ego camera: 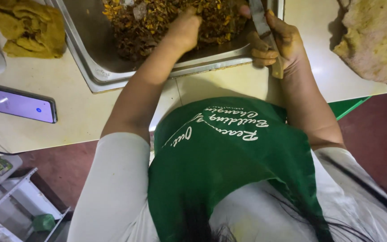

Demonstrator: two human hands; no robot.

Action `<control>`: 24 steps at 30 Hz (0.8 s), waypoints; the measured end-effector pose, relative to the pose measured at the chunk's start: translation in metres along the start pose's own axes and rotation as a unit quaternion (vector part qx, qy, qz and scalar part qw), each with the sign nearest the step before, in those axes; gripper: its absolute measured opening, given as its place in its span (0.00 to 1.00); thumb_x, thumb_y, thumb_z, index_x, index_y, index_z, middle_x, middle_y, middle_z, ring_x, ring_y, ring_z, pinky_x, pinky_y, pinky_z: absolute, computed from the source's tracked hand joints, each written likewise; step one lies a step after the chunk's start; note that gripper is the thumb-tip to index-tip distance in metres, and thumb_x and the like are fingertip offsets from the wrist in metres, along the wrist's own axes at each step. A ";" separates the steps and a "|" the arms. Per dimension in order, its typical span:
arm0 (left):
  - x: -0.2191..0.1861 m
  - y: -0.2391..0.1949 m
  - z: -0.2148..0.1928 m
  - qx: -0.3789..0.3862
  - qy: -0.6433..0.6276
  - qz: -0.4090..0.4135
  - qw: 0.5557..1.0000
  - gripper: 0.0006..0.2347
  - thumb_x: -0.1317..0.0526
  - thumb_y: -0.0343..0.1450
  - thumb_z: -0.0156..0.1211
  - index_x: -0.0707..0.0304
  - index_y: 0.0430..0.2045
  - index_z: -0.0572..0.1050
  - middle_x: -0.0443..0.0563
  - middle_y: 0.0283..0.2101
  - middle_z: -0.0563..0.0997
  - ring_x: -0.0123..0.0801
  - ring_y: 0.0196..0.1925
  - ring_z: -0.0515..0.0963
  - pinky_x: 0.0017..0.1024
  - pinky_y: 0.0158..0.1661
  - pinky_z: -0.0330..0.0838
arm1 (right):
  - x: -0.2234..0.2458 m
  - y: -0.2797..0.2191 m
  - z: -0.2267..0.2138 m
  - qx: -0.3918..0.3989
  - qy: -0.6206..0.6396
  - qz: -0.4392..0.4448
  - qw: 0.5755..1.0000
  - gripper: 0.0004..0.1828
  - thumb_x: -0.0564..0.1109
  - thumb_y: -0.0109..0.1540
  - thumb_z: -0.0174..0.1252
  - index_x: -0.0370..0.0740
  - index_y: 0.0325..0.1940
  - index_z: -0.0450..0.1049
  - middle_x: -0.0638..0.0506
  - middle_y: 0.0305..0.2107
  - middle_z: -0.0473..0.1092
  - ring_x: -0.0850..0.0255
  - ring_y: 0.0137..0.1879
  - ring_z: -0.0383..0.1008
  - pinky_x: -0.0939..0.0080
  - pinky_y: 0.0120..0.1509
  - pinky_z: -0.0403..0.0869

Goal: Peeling and cleaning turmeric roots with a small knife in a sink

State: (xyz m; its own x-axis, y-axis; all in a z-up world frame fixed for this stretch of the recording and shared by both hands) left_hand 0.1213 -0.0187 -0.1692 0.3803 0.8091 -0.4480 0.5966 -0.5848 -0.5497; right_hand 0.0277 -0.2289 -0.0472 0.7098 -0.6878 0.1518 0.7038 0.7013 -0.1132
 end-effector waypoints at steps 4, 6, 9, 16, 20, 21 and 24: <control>0.039 0.014 -0.009 -0.007 -0.165 -0.072 0.984 0.05 0.65 0.69 0.64 0.50 0.32 0.85 0.52 0.38 0.87 0.40 0.42 0.85 0.39 0.47 0.74 | 0.000 -0.001 0.008 0.004 -0.018 -0.011 1.000 0.22 0.56 0.75 0.50 0.49 0.69 0.57 0.49 0.24 0.65 0.69 0.16 0.54 0.72 0.19 0.57; 0.063 0.009 -0.022 -0.022 -0.288 -0.076 0.954 0.03 0.60 0.72 0.63 0.43 0.33 0.76 0.38 0.29 0.85 0.19 0.29 0.83 0.25 0.31 0.71 | 0.002 0.002 0.011 -0.009 -0.018 -0.002 1.000 0.21 0.55 0.73 0.51 0.50 0.66 0.55 0.50 0.23 0.63 0.69 0.16 0.53 0.72 0.19 0.56; 0.078 -0.006 -0.022 0.045 -0.521 -0.066 0.850 0.07 0.57 0.74 0.65 0.50 0.43 0.77 0.48 0.41 0.87 0.25 0.40 0.89 0.20 0.39 0.86 | -0.002 -0.002 0.002 -0.066 -0.005 -0.002 0.998 0.26 0.58 0.72 0.53 0.52 0.70 0.58 0.50 0.22 0.63 0.69 0.16 0.51 0.69 0.20 0.56; 0.001 -0.033 -0.040 -0.033 -0.186 -0.105 0.976 0.11 0.65 0.69 0.68 0.51 0.44 0.81 0.51 0.57 0.80 0.41 0.60 0.77 0.40 0.62 0.65 | 0.001 0.006 0.009 0.001 -0.042 0.009 0.999 0.21 0.58 0.74 0.50 0.51 0.66 0.56 0.53 0.23 0.61 0.71 0.17 0.53 0.73 0.19 0.57; 0.003 0.038 0.055 0.001 0.041 0.039 0.998 0.08 0.76 0.62 0.59 0.69 0.29 0.82 0.68 0.34 0.83 0.59 0.37 0.83 0.49 0.40 0.80 | 0.000 0.000 0.002 -0.001 -0.020 0.004 1.000 0.24 0.56 0.74 0.49 0.49 0.71 0.56 0.51 0.24 0.63 0.70 0.17 0.54 0.72 0.20 0.57; 0.006 0.052 0.070 -0.005 0.102 0.046 0.994 0.08 0.80 0.62 0.59 0.72 0.25 0.83 0.67 0.29 0.84 0.57 0.31 0.85 0.50 0.35 0.82 | 0.000 0.001 0.000 -0.001 -0.013 0.001 1.000 0.25 0.56 0.75 0.48 0.49 0.74 0.58 0.50 0.26 0.66 0.70 0.17 0.55 0.72 0.20 0.58; -0.012 0.029 0.028 0.052 0.070 0.005 0.996 0.13 0.83 0.63 0.54 0.75 0.37 0.80 0.71 0.41 0.81 0.66 0.42 0.84 0.52 0.40 0.80 | 0.000 -0.003 -0.005 -0.015 -0.029 -0.003 0.999 0.24 0.58 0.75 0.47 0.50 0.72 0.59 0.51 0.26 0.63 0.70 0.18 0.54 0.71 0.20 0.58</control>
State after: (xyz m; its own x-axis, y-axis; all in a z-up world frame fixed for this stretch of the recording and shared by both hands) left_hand 0.1139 -0.0470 -0.1999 0.4850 0.7987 -0.3561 0.5186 -0.5905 -0.6184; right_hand 0.0262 -0.2320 -0.0514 0.7040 -0.6790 0.2084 0.7086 0.6912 -0.1418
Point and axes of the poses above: each hand's wrist, its own y-axis towards the middle knuckle, its own z-axis out of the palm, x = y × z, the point moved 4 cm from there along y, towards the middle knuckle
